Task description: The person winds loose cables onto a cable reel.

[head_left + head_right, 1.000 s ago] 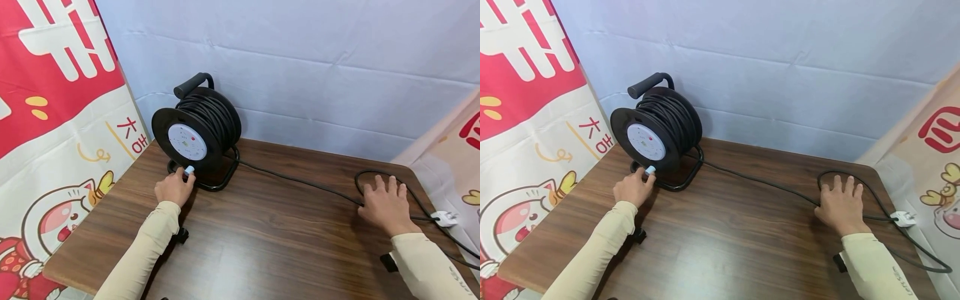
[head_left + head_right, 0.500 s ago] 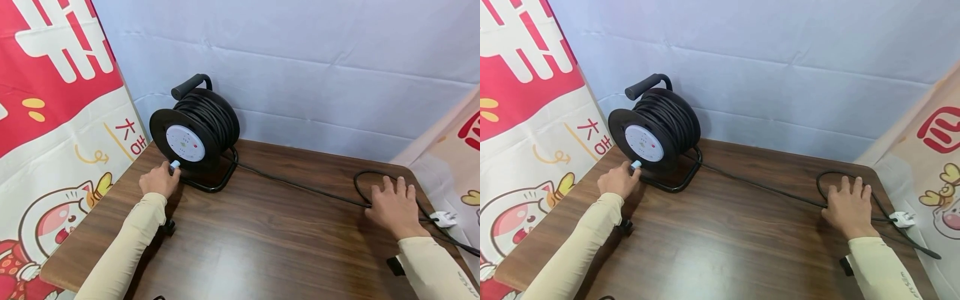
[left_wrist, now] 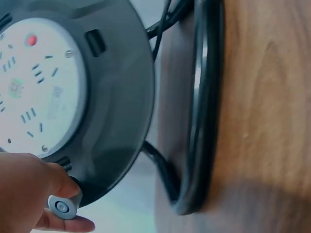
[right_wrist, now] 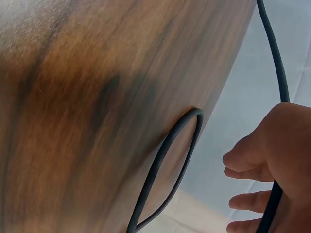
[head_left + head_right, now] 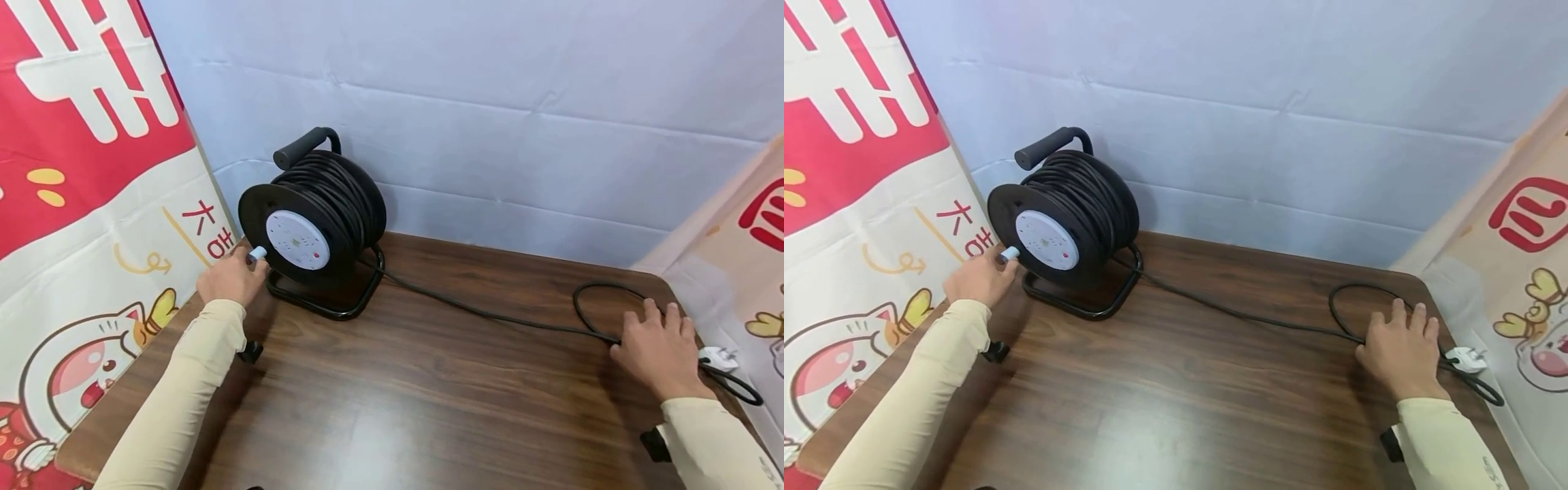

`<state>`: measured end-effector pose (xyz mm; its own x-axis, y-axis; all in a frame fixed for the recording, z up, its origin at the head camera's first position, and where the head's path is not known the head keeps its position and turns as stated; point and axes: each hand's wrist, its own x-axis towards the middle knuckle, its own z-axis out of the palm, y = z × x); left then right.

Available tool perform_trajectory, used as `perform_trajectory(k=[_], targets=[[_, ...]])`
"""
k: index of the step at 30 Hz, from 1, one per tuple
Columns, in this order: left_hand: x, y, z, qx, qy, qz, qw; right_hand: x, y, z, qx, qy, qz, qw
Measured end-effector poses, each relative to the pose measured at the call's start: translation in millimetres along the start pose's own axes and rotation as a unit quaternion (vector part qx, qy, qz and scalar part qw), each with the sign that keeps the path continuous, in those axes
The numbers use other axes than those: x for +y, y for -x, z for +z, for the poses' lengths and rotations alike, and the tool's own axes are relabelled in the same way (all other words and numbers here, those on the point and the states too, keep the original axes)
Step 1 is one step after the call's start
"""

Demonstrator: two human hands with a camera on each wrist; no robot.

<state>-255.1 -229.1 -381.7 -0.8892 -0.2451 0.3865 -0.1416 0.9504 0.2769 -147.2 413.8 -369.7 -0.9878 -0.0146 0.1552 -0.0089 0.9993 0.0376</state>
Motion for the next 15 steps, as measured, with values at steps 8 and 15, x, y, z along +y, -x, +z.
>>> perform_trajectory(k=[8,15], targets=[[-0.4,-14.5,-23.5,0.029,0.014,-0.004,0.9995,8.2,3.3,0.9,-0.004,-0.020,0.014,1.000],[3.3,-21.5,-36.9,0.022,0.037,-0.008,0.9990,12.7,6.0,5.6,-0.003,-0.025,0.024,0.999]])
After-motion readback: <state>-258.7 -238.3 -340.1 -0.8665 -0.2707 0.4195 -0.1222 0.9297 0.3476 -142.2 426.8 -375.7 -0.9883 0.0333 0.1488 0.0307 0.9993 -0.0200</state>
